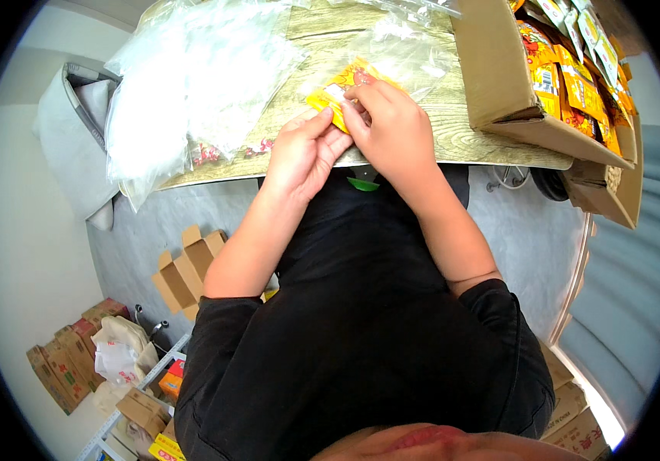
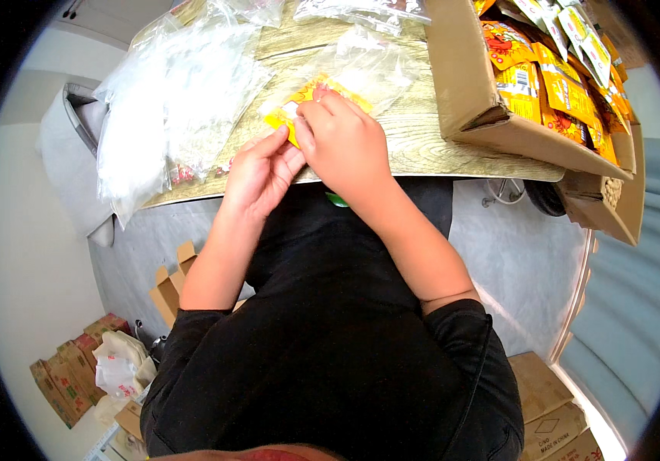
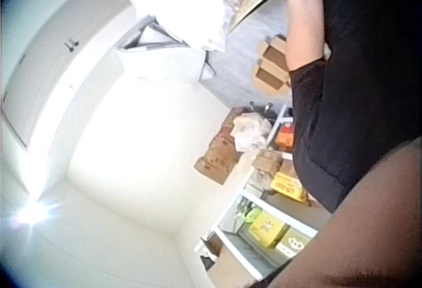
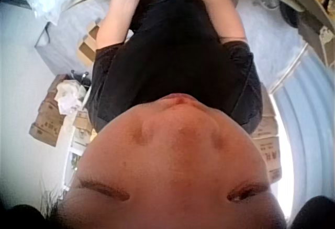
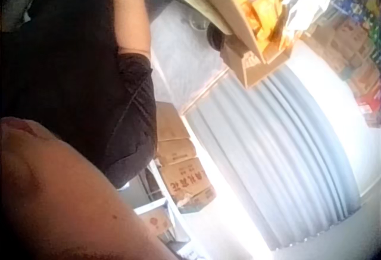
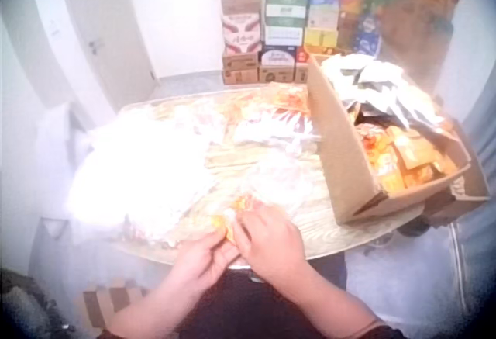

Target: The person takes several snack packets from a large box and places them into a clear plastic bag, then seals the bag.

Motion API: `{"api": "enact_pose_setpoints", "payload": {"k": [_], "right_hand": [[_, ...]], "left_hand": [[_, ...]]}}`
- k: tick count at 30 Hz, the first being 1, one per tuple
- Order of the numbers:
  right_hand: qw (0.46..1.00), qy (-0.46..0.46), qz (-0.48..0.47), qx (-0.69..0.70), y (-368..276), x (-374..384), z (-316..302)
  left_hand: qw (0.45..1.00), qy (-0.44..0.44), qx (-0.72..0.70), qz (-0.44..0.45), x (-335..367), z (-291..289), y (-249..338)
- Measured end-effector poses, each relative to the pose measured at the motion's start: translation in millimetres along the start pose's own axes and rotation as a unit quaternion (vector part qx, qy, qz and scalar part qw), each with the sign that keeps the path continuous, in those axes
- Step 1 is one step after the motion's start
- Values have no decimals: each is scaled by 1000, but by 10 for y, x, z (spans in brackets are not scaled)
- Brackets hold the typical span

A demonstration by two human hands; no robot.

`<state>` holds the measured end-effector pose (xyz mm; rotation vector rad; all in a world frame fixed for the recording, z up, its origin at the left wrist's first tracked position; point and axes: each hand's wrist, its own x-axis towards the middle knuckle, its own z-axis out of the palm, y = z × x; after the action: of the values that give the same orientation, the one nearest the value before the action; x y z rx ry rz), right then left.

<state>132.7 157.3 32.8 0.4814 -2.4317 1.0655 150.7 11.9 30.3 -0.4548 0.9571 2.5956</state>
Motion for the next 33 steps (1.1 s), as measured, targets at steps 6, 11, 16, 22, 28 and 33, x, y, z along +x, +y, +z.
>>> {"api": "enact_pose_setpoints", "payload": {"k": [6, 11, 16, 22, 28, 33], "right_hand": [[1000, -25, -7, 12, -54, -19, -117], [998, 16, -42, 52, -78, -13, -202], [998, 12, -18, 61, 4, -5, -251], [999, 24, -7, 37, 82, 17, -224], [999, 15, 12, 36, 132, -71, -181], [999, -36, 1, -14, 84, -111, -74]], "left_hand": [[998, -4, -67, -14, 137, 61, -91], [990, -58, -119, -41, 457, 61, -180], [975, -156, -143, -75, 574, 95, -178], [998, -26, 57, 11, -30, 378, -31], [739, -43, 461, 490, -163, 910, 337], [343, -221, 767, 496, 635, 2296, 18]]}}
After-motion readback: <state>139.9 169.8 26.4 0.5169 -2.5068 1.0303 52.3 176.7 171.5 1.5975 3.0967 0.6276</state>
